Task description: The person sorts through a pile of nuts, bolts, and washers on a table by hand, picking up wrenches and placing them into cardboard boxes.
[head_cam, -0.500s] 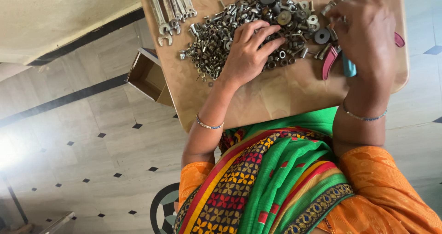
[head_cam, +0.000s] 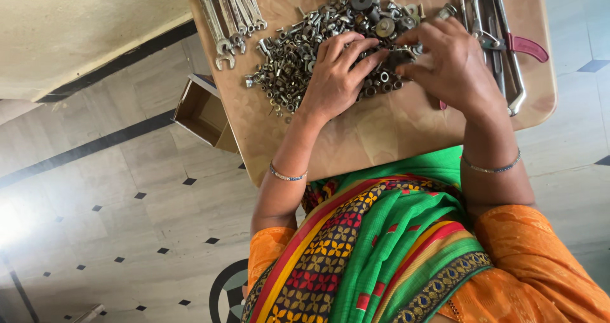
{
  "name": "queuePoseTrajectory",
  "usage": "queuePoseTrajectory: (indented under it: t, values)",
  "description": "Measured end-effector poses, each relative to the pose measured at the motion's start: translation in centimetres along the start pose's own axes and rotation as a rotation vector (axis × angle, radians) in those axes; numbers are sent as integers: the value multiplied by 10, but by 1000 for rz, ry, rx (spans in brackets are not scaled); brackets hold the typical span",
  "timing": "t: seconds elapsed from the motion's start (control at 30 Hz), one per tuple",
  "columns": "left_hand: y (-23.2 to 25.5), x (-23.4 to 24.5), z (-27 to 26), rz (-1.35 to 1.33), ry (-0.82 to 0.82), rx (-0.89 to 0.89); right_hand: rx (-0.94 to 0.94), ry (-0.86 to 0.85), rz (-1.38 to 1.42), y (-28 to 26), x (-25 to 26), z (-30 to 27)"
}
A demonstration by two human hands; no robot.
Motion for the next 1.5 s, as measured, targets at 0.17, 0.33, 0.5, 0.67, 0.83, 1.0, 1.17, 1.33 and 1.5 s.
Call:
queuePoseTrajectory:
  t: [0.17,0.33,0.5,0.67,0.83,1.0,1.17,1.33,1.5]
  values:
    - [0,-7,-2,30,-7,3,-127,139,-6,30,-3,10]
    - [1,-8,-3,39,10,-13,2,175,-204,20,-28,18]
    - [-9,4,-1,-62,108,93,40,164,0,-9,-34,31]
    - [-15,11,0,-146,136,140,101,33,174,-21,-35,44]
    - [-12,5,1,-39,72,105,-1,120,170,28,-7,38]
    - [-12,3,1,-36,47,105,60,279,-275,42,12,21]
    - [-12,3,1,-46,34,107,133,251,-305,31,-13,24]
    - [-12,4,1,-47,26,112,198,147,-271,11,-29,30]
    - [-10,7,2,-47,40,106,164,162,-96,16,-18,31]
Point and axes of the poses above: each hand's wrist, its own z-axis towards the middle knuckle, its own x-axis out of the back of the hand, y = z × x, the point moved 8 cm from there along z, towards the middle knuckle, and after that the axes turned 6 degrees about -z, right-handed, at the moved point
